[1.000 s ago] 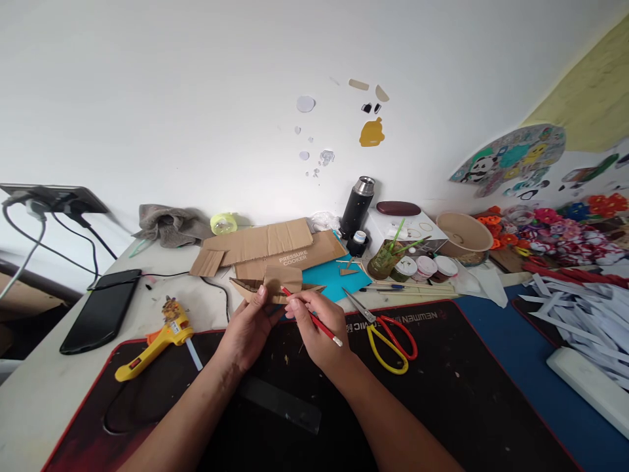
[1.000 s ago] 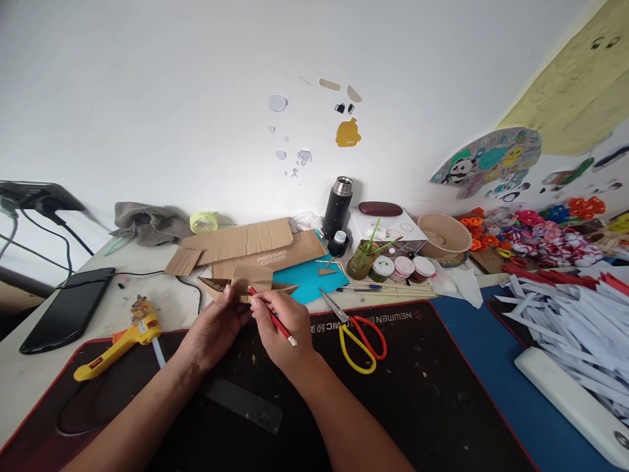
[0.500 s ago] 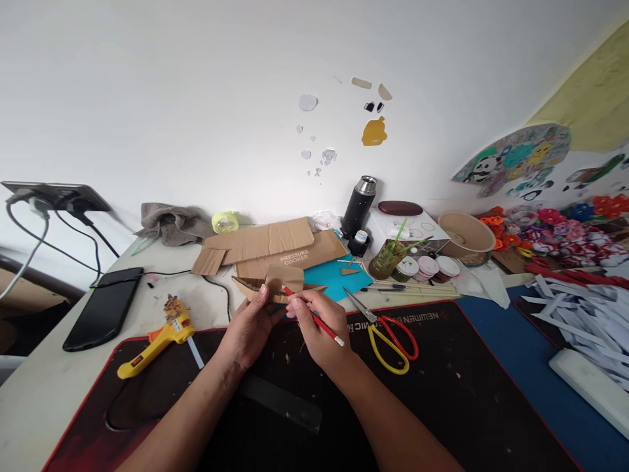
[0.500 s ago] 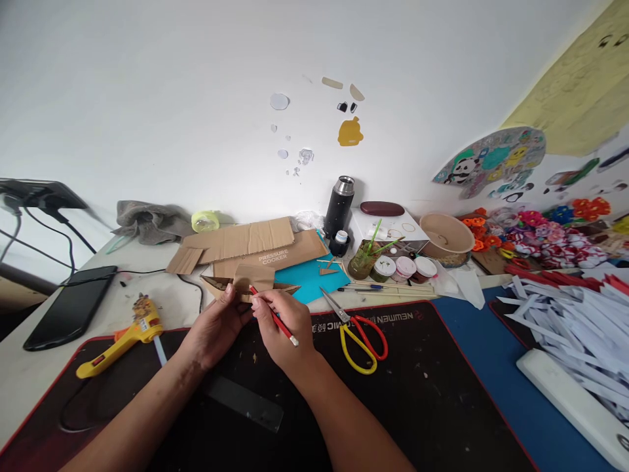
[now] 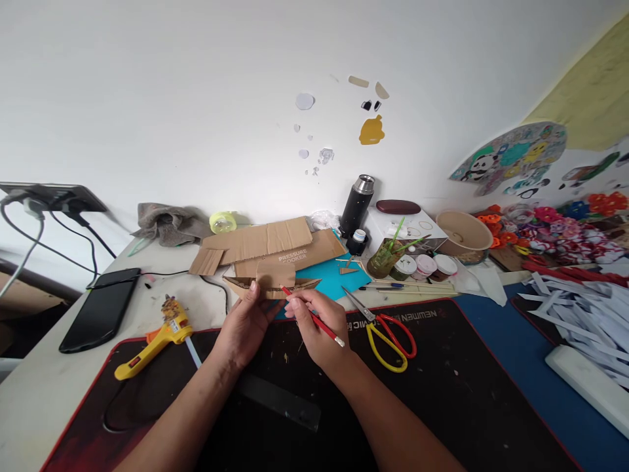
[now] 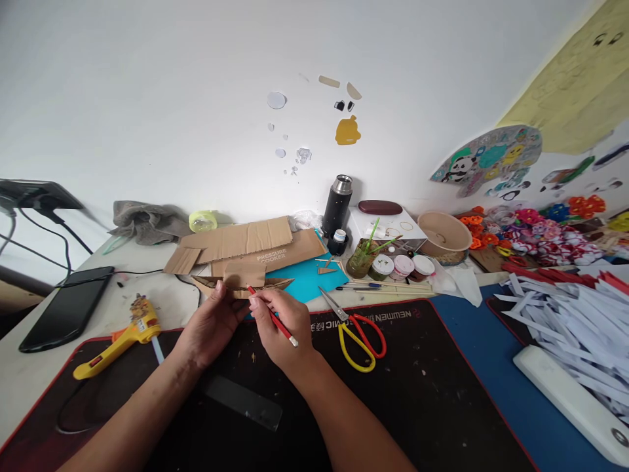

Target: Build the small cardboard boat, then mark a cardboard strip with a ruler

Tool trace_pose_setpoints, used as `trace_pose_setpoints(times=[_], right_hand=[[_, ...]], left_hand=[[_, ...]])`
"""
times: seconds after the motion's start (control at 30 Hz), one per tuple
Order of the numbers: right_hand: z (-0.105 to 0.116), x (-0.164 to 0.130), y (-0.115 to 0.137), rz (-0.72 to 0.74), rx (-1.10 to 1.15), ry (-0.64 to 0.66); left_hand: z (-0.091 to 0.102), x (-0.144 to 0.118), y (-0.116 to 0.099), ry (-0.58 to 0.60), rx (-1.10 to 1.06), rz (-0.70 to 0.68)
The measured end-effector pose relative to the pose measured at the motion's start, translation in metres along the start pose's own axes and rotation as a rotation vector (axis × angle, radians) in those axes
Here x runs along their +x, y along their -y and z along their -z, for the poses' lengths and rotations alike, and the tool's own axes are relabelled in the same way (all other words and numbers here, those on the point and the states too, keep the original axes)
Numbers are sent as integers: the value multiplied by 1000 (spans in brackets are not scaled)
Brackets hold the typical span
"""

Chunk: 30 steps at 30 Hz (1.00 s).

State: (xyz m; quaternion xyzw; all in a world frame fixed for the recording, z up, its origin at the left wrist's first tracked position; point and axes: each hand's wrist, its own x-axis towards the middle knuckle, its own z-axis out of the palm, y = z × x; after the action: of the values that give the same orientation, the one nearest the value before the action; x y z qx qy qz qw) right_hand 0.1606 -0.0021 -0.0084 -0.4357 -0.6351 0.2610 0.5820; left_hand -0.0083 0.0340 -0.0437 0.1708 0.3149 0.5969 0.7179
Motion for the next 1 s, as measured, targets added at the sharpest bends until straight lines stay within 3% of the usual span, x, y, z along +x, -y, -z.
trace_pose_setpoints(times=[1.0], right_hand=[[-1,1,1,26,14,10]], left_hand=[[8,4,2,15,10,23]])
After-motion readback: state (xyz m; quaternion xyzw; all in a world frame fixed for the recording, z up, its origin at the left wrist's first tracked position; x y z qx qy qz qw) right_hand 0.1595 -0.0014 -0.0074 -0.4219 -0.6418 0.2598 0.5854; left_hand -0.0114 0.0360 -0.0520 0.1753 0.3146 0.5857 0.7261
